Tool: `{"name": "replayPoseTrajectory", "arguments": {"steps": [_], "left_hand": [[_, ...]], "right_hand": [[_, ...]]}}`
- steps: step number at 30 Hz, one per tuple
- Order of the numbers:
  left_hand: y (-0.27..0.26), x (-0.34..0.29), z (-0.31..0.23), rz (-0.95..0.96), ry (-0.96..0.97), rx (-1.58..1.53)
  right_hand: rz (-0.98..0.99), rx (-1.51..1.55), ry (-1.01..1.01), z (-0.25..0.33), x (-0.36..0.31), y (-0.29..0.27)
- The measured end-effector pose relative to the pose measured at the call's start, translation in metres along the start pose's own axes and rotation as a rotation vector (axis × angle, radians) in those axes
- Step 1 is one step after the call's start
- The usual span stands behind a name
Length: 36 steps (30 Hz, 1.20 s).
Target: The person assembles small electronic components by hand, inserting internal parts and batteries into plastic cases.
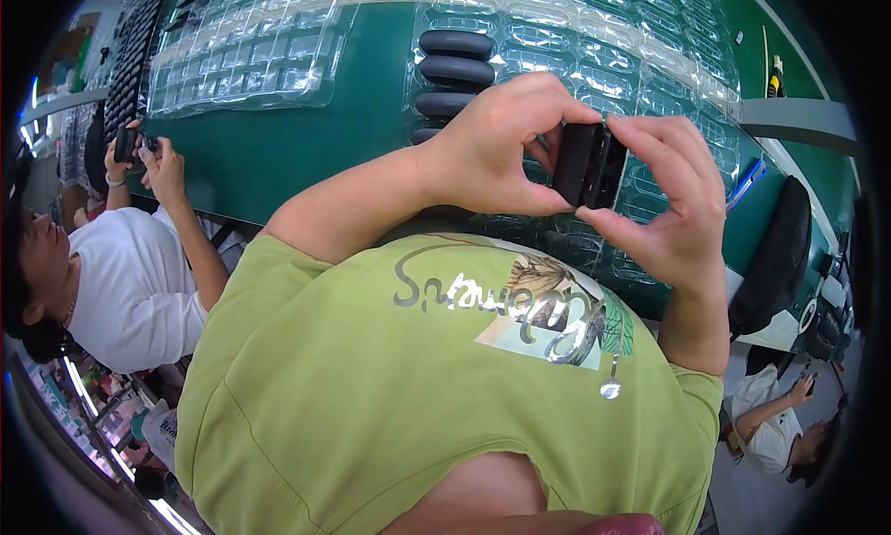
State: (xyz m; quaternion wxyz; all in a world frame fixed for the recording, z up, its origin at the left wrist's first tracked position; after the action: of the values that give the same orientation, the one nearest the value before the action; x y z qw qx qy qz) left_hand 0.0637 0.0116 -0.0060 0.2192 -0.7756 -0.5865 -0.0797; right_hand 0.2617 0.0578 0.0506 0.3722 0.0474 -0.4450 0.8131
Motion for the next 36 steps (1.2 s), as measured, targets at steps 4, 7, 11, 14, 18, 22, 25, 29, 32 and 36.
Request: {"name": "replayPoseTrajectory", "arguments": {"steps": [4, 7, 11, 14, 18, 22, 25, 29, 32, 36], "left_hand": [[-0.001, 0.0, -0.002, 0.0, 0.02, 0.028], [-0.001, 0.001, 0.0, -0.005, -0.01, -0.092], [-0.002, 0.001, 0.003, -0.066, -0.022, -0.118], [-0.003, 0.0, -0.001, -0.065, 0.012, -0.055], [0.001, 0.002, 0.0, -0.051, 0.044, -0.018], [-0.002, 0.002, 0.0, -0.068, 0.067, -0.005], [-0.002, -0.001, 0.003, -0.034, 0.01, -0.008], [-0.002, 0.0, 0.003, -0.023, -0.101, -0.002], [-0.002, 0.002, 0.007, -0.016, -0.185, -0.02], [-0.008, 0.005, 0.0, 0.016, -0.321, -0.236]], "right_hand": [[0.05, -0.061, -0.04, 0.005, 0.003, -0.003], [0.009, 0.032, -0.063, 0.003, 0.008, -0.004], [0.035, 0.032, -0.083, -0.001, 0.01, -0.004], [0.057, -0.012, -0.086, 0.001, 0.011, -0.003], [0.077, -0.047, -0.067, 0.002, 0.006, -0.002], [0.069, -0.046, -0.05, 0.003, 0.009, 0.0], [0.067, -0.03, -0.059, -0.001, 0.009, 0.002], [0.067, -0.026, -0.034, -0.007, 0.009, 0.007], [0.072, -0.06, -0.043, -0.009, 0.013, 0.009], [0.123, -0.123, -0.026, -0.008, 0.01, 0.007]]}}
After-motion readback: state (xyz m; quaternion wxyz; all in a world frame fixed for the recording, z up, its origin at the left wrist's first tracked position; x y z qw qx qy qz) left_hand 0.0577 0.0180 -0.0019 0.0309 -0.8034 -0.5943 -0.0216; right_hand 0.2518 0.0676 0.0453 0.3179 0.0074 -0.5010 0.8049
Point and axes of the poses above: each hand's wrist, its own x-axis towards the middle knuckle, its own y-axis out of the palm, z = x × y, the point moved 2 cm from there along x, towards the middle knuckle, and after that the axes turned 2 degrees about -z, right-handed, at the moved point
